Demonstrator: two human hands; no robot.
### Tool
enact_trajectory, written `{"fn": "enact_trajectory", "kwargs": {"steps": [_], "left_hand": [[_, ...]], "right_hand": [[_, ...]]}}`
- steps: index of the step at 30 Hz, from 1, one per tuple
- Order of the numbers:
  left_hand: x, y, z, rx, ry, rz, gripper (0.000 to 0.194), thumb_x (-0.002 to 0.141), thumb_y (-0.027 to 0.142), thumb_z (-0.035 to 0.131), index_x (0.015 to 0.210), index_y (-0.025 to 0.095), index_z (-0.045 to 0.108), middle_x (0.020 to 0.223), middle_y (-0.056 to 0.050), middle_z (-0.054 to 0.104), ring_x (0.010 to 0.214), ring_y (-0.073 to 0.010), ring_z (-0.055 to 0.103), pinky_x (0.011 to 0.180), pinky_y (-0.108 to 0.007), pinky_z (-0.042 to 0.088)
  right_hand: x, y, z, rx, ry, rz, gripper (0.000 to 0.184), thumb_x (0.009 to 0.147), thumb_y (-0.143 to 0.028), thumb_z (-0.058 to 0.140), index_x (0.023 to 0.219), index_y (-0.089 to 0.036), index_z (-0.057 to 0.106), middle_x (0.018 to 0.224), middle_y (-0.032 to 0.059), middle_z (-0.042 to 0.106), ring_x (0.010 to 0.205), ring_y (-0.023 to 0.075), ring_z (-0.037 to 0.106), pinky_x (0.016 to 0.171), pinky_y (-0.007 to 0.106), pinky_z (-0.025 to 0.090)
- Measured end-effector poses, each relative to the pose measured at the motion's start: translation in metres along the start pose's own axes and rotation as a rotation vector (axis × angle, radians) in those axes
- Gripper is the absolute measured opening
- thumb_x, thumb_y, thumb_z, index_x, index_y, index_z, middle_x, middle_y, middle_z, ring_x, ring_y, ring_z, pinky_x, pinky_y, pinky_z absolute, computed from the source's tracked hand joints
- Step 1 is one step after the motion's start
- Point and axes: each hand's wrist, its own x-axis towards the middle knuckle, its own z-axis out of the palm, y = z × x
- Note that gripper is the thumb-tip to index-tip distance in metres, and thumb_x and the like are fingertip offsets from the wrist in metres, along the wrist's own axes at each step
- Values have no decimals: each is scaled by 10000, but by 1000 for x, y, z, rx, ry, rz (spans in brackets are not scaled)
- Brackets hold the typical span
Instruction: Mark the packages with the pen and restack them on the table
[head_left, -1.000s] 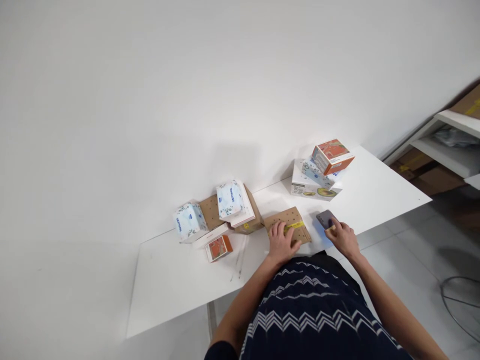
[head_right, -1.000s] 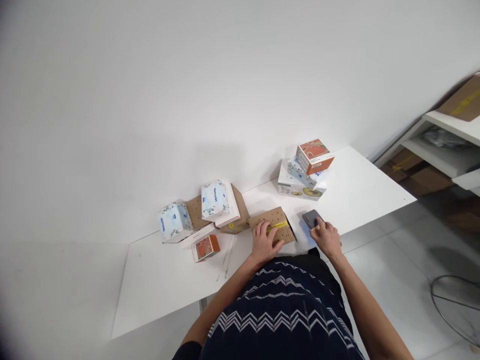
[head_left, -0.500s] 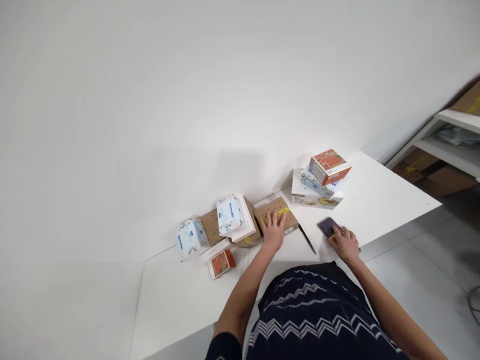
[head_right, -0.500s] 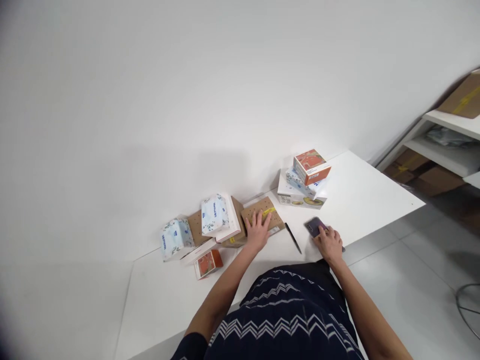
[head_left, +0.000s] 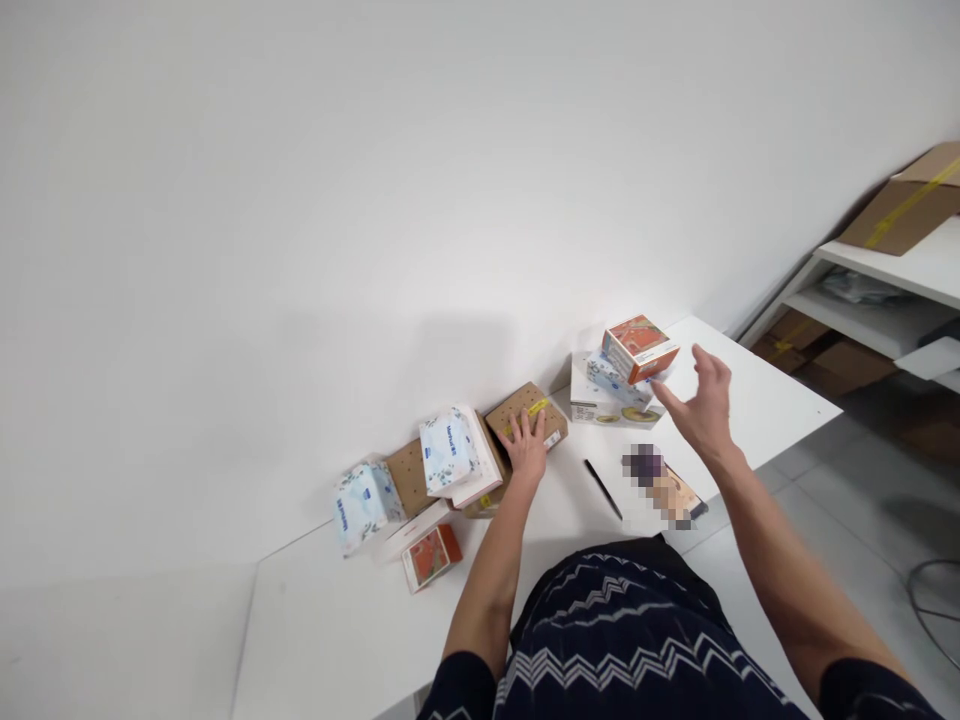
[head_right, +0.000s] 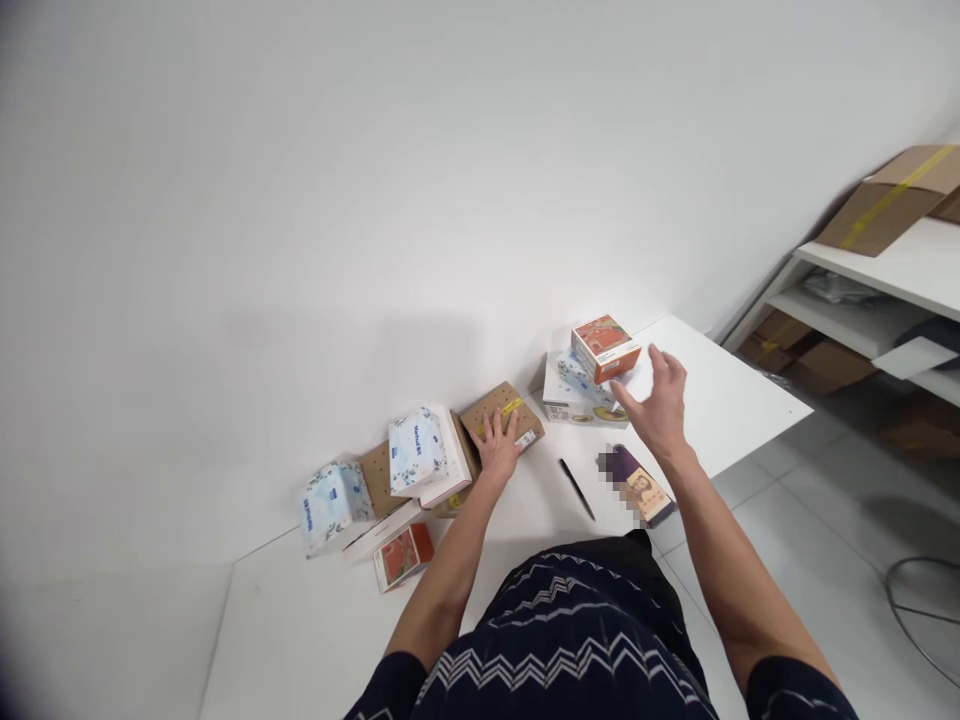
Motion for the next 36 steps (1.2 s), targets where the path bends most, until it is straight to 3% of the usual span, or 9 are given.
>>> {"fn": "enact_trajectory", "kwargs": {"steps": [3, 7, 12, 15, 19, 21, 26, 29, 36], "left_hand": [[-17, 4, -5, -32, 73, 55, 772, 773, 303, 694, 1453, 306, 328, 1525, -164, 311, 1402, -400, 246, 1049, -694, 203], [-54, 13, -10, -129, 184, 174, 699, 787, 290, 658, 1430, 290, 383, 1477, -160, 374, 1385, -392, 274, 1060, -663, 238], [-92, 22, -14, -446, 233, 159, 500, 818, 265, 581, 1313, 205, 531, 1361, -159, 467, 1316, -349, 370, 1056, -571, 336], [-101, 24, -23, -835, 202, 109, 430, 846, 285, 554, 1266, 191, 543, 1274, -139, 537, 1238, -275, 470, 1052, -494, 379], [-107, 25, -39, -1391, 53, -2, 572, 836, 418, 598, 1346, 225, 425, 1282, -142, 542, 1141, -247, 567, 962, -444, 466], [-109, 24, -46, -1593, -27, -33, 678, 826, 500, 592, 1396, 233, 340, 1322, -162, 510, 1099, -244, 597, 905, -424, 504], [-117, 20, -57, -1689, -92, -116, 820, 795, 579, 600, 1447, 239, 237, 1341, -168, 516, 1131, -256, 591, 897, -403, 518], [-121, 19, -59, -1668, -82, -154, 840, 787, 568, 615, 1452, 230, 228, 1344, -165, 520, 1165, -256, 573, 928, -389, 502], [-122, 21, -64, -1680, -43, -124, 734, 770, 431, 672, 1383, 242, 316, 1336, -139, 512, 1080, -227, 600, 910, -380, 508]], "right_hand": [[20, -15, 12, -110, -87, -51, 828, 744, -570, 626, 1429, -207, 335, 1403, 195, 332, 1313, 379, 309, 991, 555, 348], [32, -23, 30, -182, -146, -26, 707, 750, -457, 637, 1363, -174, 426, 1367, 211, 326, 1204, 378, 402, 973, 557, 341], [19, -38, 18, 52, -53, 147, 644, 706, -398, 661, 1293, -173, 523, 1297, 165, 396, 1203, 329, 419, 993, 498, 376], [-12, -54, -1, 399, -91, 391, 632, 693, -455, 692, 1266, -234, 542, 1195, 103, 530, 1051, 278, 549, 933, 466, 450], [-78, -70, -8, 1053, -396, 770, 426, 753, -484, 659, 1115, -266, 609, 1050, 55, 673, 920, 249, 636, 831, 418, 526], [-111, -71, 0, 1232, -529, 982, 321, 755, -479, 658, 988, -259, 632, 922, 56, 706, 831, 249, 659, 790, 438, 545], [-162, -71, 17, 1410, -641, 1354, 251, 785, -478, 619, 901, -255, 621, 781, 59, 704, 748, 243, 676, 838, 461, 533], [-168, -72, 19, 1418, -611, 1333, 200, 778, -394, 650, 928, -266, 617, 879, 41, 718, 826, 235, 674, 877, 437, 511], [-167, -71, 23, 1371, -644, 1025, 365, 712, -305, 644, 1070, -253, 599, 1098, 51, 699, 1030, 283, 620, 874, 425, 463]]}}
